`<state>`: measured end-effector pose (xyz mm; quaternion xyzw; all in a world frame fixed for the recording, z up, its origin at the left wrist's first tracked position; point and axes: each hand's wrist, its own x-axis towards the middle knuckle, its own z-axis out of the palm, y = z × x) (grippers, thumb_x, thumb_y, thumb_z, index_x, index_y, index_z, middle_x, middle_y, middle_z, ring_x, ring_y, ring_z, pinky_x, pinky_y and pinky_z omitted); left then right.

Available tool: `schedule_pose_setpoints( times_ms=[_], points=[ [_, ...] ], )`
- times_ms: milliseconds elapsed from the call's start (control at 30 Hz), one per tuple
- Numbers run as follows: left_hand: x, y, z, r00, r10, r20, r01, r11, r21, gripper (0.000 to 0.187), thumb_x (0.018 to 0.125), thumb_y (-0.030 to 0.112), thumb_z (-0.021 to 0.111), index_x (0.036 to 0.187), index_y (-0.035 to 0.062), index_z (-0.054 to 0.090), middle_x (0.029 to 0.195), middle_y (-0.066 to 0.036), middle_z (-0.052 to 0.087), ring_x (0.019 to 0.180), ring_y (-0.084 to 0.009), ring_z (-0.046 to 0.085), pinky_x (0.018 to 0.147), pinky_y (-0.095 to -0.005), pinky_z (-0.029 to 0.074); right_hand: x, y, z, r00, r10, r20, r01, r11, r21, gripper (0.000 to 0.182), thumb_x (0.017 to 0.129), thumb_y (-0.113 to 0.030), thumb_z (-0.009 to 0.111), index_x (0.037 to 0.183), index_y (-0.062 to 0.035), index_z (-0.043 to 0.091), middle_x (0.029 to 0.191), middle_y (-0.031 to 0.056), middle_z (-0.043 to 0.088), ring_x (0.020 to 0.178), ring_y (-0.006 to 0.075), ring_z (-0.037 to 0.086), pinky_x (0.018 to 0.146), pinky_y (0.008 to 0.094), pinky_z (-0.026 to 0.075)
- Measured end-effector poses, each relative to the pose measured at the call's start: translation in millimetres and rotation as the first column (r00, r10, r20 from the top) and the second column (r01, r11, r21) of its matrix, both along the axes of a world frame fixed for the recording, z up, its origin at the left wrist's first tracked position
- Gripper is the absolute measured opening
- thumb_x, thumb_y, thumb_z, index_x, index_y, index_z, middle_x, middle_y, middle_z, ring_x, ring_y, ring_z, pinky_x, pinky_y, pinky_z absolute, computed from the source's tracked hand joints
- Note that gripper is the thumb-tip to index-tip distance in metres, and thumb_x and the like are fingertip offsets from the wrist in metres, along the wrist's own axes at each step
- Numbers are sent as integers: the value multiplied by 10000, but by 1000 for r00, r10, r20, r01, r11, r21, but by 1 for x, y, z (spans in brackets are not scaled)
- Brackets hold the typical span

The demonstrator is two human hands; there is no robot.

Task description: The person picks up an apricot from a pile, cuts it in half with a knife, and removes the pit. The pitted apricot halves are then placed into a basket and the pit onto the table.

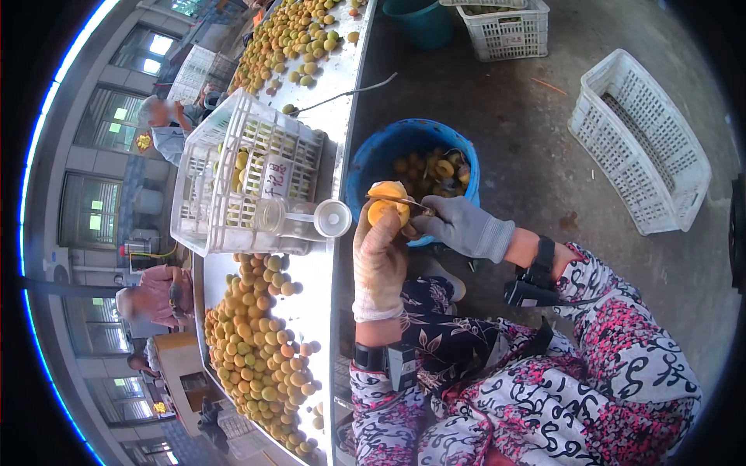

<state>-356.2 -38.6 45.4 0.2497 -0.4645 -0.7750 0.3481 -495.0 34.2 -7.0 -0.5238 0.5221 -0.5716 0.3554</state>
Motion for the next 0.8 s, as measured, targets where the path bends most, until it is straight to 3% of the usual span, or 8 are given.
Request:
schedule_pose_setpoints(
  times_ms=[233,300,433,500,600,633,733,800],
  points=[
    [-3,7,8,997,56,54,-50,994,-99,504,781,176,699,1211,1,502,1049,-132,591,883,-185,581,731,-250,477,1,3,2,999,22,-32,-20,997,74,396,920,-404,534,916,-9,558,787,209,638,813,361,639,689,392,479],
    [-3,7,11,997,65,51,-60,994,-94,493,782,163,697,1211,9,509,1049,-130,592,892,-179,578,735,-253,477,-2,4,9,951,-28,-307,64,992,107,370,922,-400,518,894,-32,525,769,194,640,787,362,638,669,418,484],
    [1,-3,-1,992,87,92,-79,994,-79,471,787,152,690,1202,10,519,1041,-132,593,868,-174,580,735,-259,481,0,0,7,875,-51,-481,155,972,178,341,924,-394,499,895,-55,495,761,183,644,761,364,638,655,442,491],
    [3,-7,-7,999,20,37,-21,1000,7,451,791,146,687,1191,8,530,1039,-138,600,813,-180,600,722,-258,481,0,-2,2,829,-56,-557,194,962,193,325,927,-386,486,915,-62,489,748,174,646,745,360,641,656,457,496],
    [6,-12,-21,1000,-1,1,1,992,127,459,798,124,670,1211,0,511,1070,-171,606,795,-221,633,746,-293,510,-2,-5,-4,826,-34,-562,196,953,231,338,927,-388,485,930,-50,503,775,193,648,766,370,639,670,464,492],
    [8,-12,-23,1000,-1,0,1,992,128,459,798,124,670,1211,0,511,1070,-171,606,795,-221,633,746,-293,510,-4,-7,-9,826,-33,-563,196,953,232,338,927,-388,485,930,-50,503,775,193,648,766,370,639,670,464,492],
    [15,-13,-19,999,28,41,-33,989,141,504,801,51,626,1263,-28,442,1137,-246,580,868,-296,650,818,-408,544,-18,-15,-28,870,-39,-491,252,892,376,373,925,-405,486,948,-38,547,830,221,645,819,389,628,726,469,481],
    [15,-8,-14,998,36,45,-43,985,165,509,798,44,628,1264,-32,439,1144,-252,574,871,-298,649,815,-409,546,-17,-18,-33,879,-39,-474,246,890,383,387,921,-418,490,940,-36,551,836,221,645,833,395,622,740,470,478]
  ],
)
